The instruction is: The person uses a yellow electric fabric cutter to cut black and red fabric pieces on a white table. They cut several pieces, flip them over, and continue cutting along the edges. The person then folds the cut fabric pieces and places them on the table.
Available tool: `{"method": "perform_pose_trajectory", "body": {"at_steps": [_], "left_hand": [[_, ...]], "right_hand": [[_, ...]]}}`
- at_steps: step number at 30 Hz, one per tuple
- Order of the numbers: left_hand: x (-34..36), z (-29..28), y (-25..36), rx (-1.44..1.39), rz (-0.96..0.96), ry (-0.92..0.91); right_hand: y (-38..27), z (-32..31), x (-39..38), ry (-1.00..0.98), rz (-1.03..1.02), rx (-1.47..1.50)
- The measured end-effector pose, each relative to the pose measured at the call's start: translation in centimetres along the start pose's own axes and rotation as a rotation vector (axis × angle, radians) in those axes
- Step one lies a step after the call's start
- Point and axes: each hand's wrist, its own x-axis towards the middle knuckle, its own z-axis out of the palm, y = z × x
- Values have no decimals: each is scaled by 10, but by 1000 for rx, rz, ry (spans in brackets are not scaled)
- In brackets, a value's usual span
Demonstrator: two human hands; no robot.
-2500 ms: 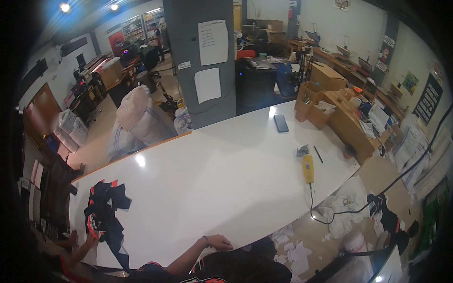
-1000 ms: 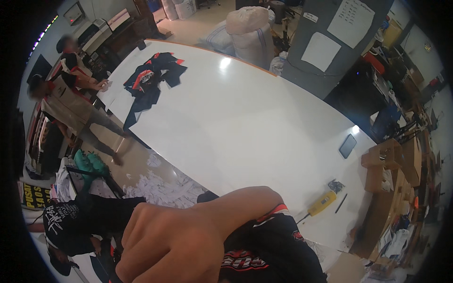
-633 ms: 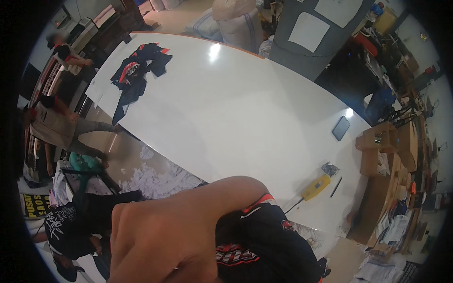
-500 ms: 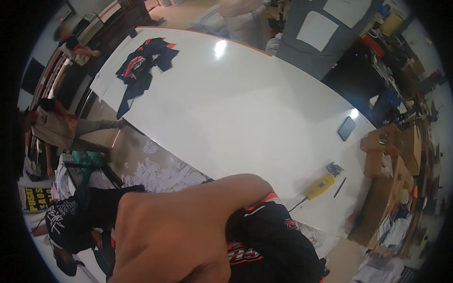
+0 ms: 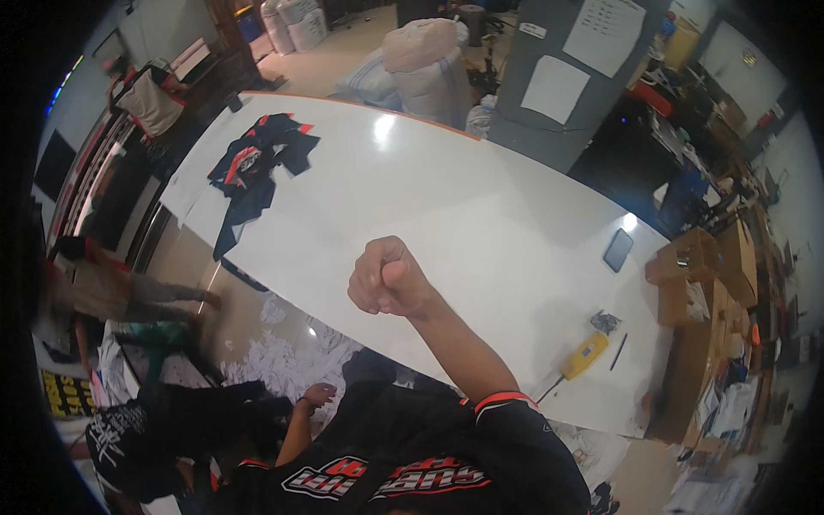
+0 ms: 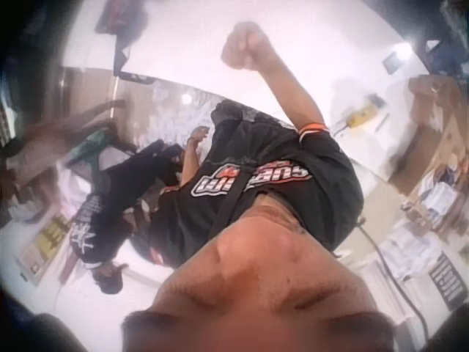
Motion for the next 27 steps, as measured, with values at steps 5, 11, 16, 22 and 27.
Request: {"method": "perform_pose_trajectory", "body": {"at_steps": [5, 11, 16, 22, 27], "left_hand": [[28, -42, 54, 111, 168, -29], [56, -118, 143, 416, 122, -487], [42, -219, 229, 431, 332, -575], [112, -349, 265, 33, 721, 84], [186, -438, 309, -41, 822, 670]], "right_hand": [[-12, 5, -11, 111, -43, -185], [-34, 19, -111, 788, 82, -1041], [33, 74, -249, 1444, 485, -1100], [165, 101, -317, 2067, 830, -533], [180, 67, -283, 2084, 880, -597]]}}
